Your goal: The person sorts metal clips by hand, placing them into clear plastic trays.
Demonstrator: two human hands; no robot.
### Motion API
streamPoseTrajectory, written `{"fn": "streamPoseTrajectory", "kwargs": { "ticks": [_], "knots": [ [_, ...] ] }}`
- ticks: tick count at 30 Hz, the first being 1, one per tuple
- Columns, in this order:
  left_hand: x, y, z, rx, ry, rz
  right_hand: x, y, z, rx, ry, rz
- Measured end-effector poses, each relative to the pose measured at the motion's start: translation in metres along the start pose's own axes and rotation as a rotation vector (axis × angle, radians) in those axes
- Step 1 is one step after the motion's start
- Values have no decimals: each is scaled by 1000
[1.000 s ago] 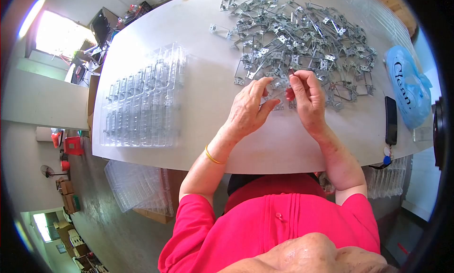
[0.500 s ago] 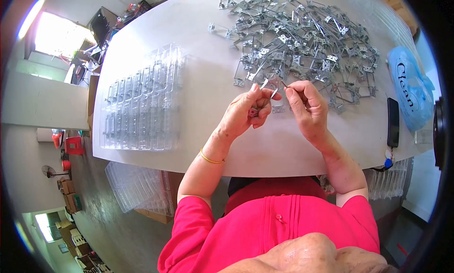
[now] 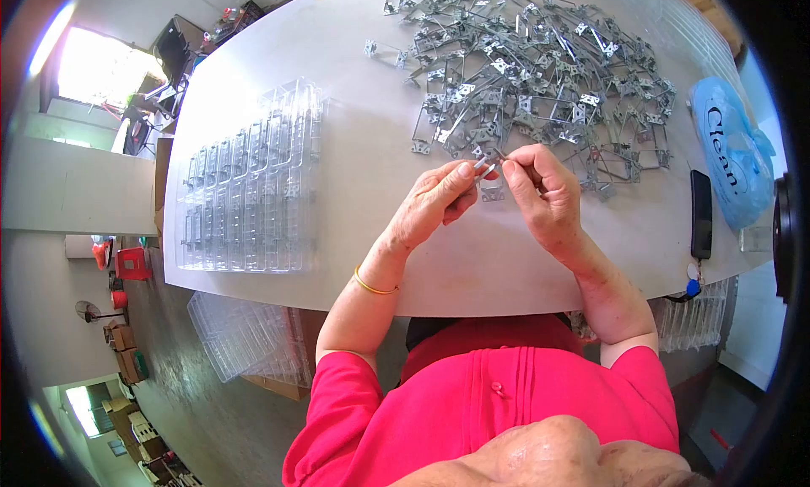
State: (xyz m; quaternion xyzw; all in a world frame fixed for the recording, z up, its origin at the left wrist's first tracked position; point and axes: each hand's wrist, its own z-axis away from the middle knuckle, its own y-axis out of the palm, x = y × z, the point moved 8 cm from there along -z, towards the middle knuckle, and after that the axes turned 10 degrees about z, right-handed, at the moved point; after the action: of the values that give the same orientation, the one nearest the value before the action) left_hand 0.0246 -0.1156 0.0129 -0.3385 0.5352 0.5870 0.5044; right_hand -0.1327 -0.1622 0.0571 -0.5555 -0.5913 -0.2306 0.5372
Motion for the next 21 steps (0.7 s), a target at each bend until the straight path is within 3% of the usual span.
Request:
{"fn": "streamPoseTrajectory", "kwargs": {
  "ticks": [12, 21],
  "knots": [
    [0, -6, 0, 0, 12, 43, 0, 0, 0, 7, -2, 19],
    [-16, -14, 5, -95, 184, -321, -10, 9, 1, 112, 180, -63]
  ]
}}
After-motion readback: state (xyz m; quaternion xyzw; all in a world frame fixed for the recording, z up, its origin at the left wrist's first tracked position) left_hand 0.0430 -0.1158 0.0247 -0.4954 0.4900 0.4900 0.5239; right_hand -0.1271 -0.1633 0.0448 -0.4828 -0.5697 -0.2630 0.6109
